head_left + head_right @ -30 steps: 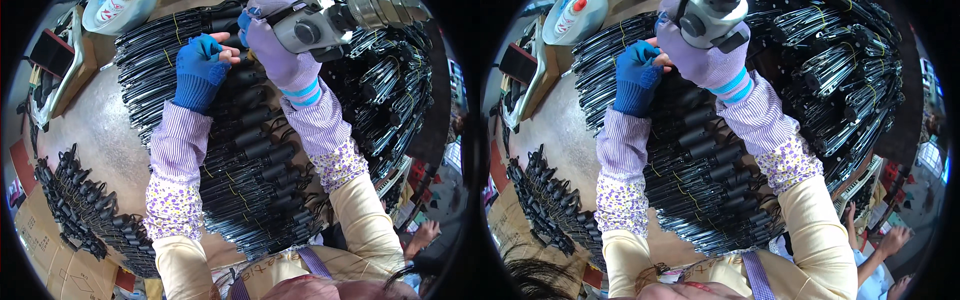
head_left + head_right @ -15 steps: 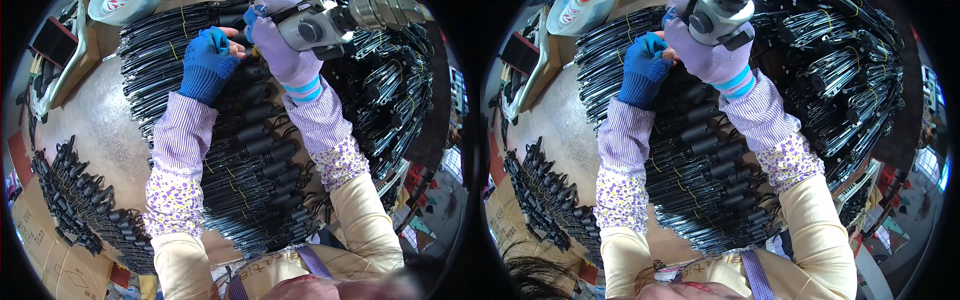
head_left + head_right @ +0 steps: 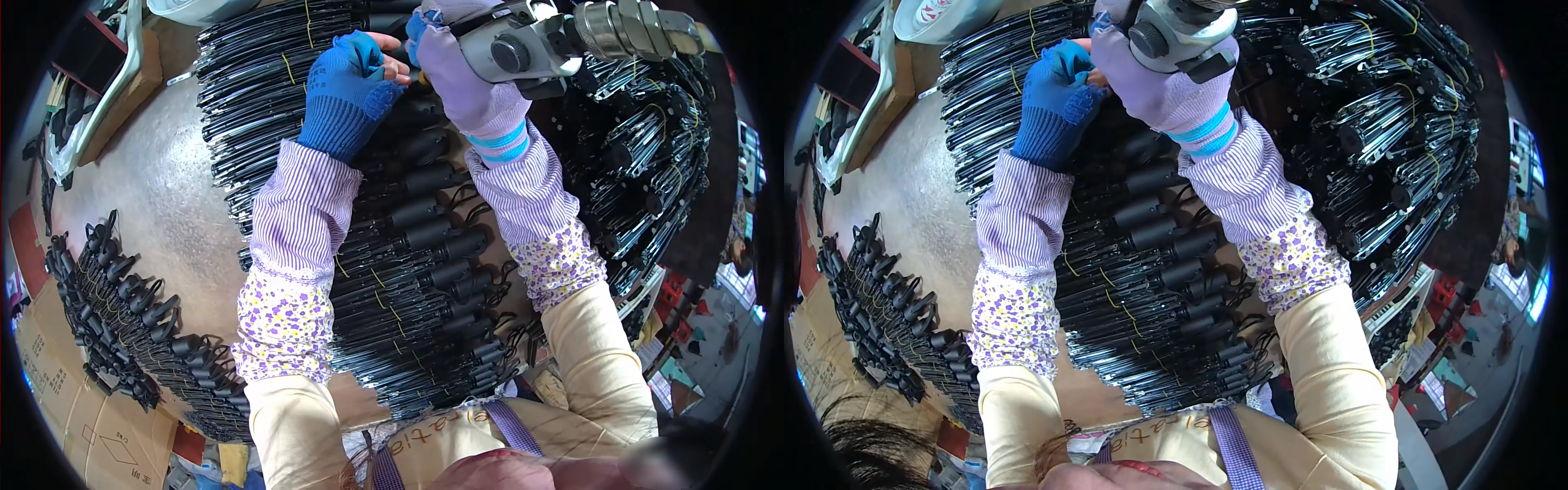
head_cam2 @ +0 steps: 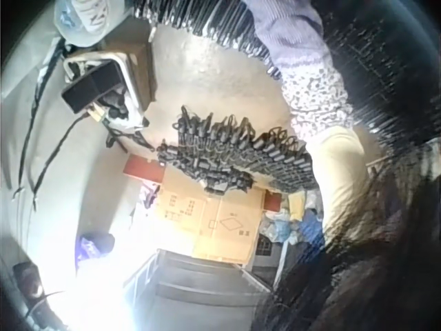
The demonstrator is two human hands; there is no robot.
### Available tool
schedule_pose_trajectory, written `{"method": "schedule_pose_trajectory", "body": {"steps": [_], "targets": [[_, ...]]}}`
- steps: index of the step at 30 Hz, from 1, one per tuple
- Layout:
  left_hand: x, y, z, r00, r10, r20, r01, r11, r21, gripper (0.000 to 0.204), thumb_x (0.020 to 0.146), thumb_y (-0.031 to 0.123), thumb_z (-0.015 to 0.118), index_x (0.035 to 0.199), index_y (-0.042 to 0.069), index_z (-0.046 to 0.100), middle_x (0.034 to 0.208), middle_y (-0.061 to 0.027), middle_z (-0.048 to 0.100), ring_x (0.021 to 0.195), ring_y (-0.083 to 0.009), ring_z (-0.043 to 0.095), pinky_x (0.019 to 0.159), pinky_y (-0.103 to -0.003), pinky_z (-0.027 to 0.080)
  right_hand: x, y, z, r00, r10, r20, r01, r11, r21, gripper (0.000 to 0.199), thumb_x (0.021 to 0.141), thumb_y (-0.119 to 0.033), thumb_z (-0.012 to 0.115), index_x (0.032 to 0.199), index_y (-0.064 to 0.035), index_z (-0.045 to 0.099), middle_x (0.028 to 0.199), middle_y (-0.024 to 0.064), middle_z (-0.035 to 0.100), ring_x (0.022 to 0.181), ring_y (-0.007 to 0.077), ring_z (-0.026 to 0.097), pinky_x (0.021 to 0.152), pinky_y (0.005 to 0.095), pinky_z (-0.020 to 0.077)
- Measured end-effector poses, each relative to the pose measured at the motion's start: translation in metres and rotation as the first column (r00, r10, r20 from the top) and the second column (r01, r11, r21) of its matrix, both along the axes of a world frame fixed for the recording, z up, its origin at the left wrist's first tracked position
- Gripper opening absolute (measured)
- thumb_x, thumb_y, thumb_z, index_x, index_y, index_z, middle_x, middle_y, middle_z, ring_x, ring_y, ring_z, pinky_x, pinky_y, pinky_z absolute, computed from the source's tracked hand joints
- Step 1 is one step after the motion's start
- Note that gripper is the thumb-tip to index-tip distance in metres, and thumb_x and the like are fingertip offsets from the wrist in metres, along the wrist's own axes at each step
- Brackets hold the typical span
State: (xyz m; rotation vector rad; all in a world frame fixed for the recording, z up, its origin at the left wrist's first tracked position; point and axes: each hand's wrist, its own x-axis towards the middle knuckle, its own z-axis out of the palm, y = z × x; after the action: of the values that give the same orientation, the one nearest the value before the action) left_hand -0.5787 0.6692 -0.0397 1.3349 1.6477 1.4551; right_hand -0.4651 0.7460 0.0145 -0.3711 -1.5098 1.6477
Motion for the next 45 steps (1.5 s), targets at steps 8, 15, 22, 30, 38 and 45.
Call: {"method": "schedule_pose_trajectory", "body": {"steps": [8, 15, 22, 30, 38, 45], "targets": [[0.005, 0.008, 0.034, 0.854, 0.017, 0.52, 0.1, 0.976, -0.196, 0.045, 0.096, 0.032, 0.06, 0.119, -0.006, 0.057, 0.103, -0.0204, 0.065, 0.088, -0.0253, 0.068, 0.076, -0.028, 0.055, 0.022, 0.03, 0.015, 0.986, 0.059, -0.155, -0.083, 0.985, -0.152, 0.021, 0.083, 0.007, 0.05, 0.1, -0.0041, 0.055, 0.084, 0.0036, 0.058, 0.068, 0.0102, 0.048, 0.063, 0.0197, 0.0414], [0.007, 0.011, 0.055, 0.644, 0.098, 0.759, 0.147, 0.958, -0.247, 0.067, 0.099, 0.052, 0.045, 0.126, -0.01, 0.051, 0.102, -0.022, 0.066, 0.092, -0.0268, 0.068, 0.078, -0.031, 0.057, 0.009, 0.03, 0.016, 0.953, 0.073, -0.294, -0.156, 0.951, -0.268, 0.023, 0.078, 0.01, 0.052, 0.095, -0.0045, 0.055, 0.084, 0.0033, 0.059, 0.067, 0.0094, 0.047, 0.059, 0.02, 0.0403], [0.006, 0.012, 0.047, 0.556, 0.024, 0.831, 0.19, 0.969, -0.155, 0.086, 0.095, 0.06, 0.046, 0.135, -0.015, 0.037, 0.109, -0.0289, 0.063, 0.09, -0.0314, 0.069, 0.077, -0.035, 0.058, 0.011, 0.014, 0.045, 0.972, -0.146, -0.183, 0.164, 0.982, 0.089, 0.021, 0.077, 0.011, 0.051, 0.09, -0.0041, 0.056, 0.078, 0.0027, 0.058, 0.065, 0.0095, 0.046, 0.058, 0.0202, 0.04], [0.014, 0.012, 0.063, 0.578, 0.089, 0.811, 0.169, 0.96, -0.225, 0.075, 0.097, 0.062, 0.039, 0.126, -0.006, 0.054, 0.103, -0.0165, 0.068, 0.092, -0.026, 0.069, 0.078, -0.035, 0.057, 0.01, 0.023, 0.044, 0.976, -0.142, -0.163, 0.159, 0.982, 0.101, 0.015, 0.077, 0.008, 0.054, 0.086, -0.0036, 0.057, 0.075, 0.0027, 0.057, 0.063, 0.01, 0.047, 0.055, 0.021, 0.0405], [0.001, 0.015, 0.057, 0.812, 0.092, 0.577, 0.029, 0.98, -0.197, 0.045, 0.094, 0.042, 0.057, 0.113, 0.001, 0.063, 0.099, -0.0108, 0.068, 0.081, -0.0219, 0.067, 0.068, -0.03, 0.053, 0.009, 0.037, 0.036, 0.987, -0.077, -0.139, 0.082, 0.996, 0.029, 0.017, 0.078, 0.007, 0.057, 0.092, -0.0032, 0.058, 0.08, 0.0038, 0.058, 0.065, 0.0102, 0.048, 0.057, 0.0213, 0.0423], [0.001, 0.03, 0.02, 0.832, 0.087, -0.548, -0.073, 0.996, 0.049, 0.022, 0.074, 0.014, 0.075, 0.094, 0.01, 0.068, 0.093, -0.0032, 0.063, 0.074, -0.0194, 0.061, 0.068, -0.03, 0.05, 0.009, 0.033, 0.037, 0.969, -0.174, -0.178, 0.157, 0.982, -0.105, 0.022, 0.081, 0.005, 0.054, 0.101, -0.0032, 0.056, 0.088, 0.0051, 0.058, 0.074, 0.0107, 0.05, 0.066, 0.0215, 0.0446]]}}
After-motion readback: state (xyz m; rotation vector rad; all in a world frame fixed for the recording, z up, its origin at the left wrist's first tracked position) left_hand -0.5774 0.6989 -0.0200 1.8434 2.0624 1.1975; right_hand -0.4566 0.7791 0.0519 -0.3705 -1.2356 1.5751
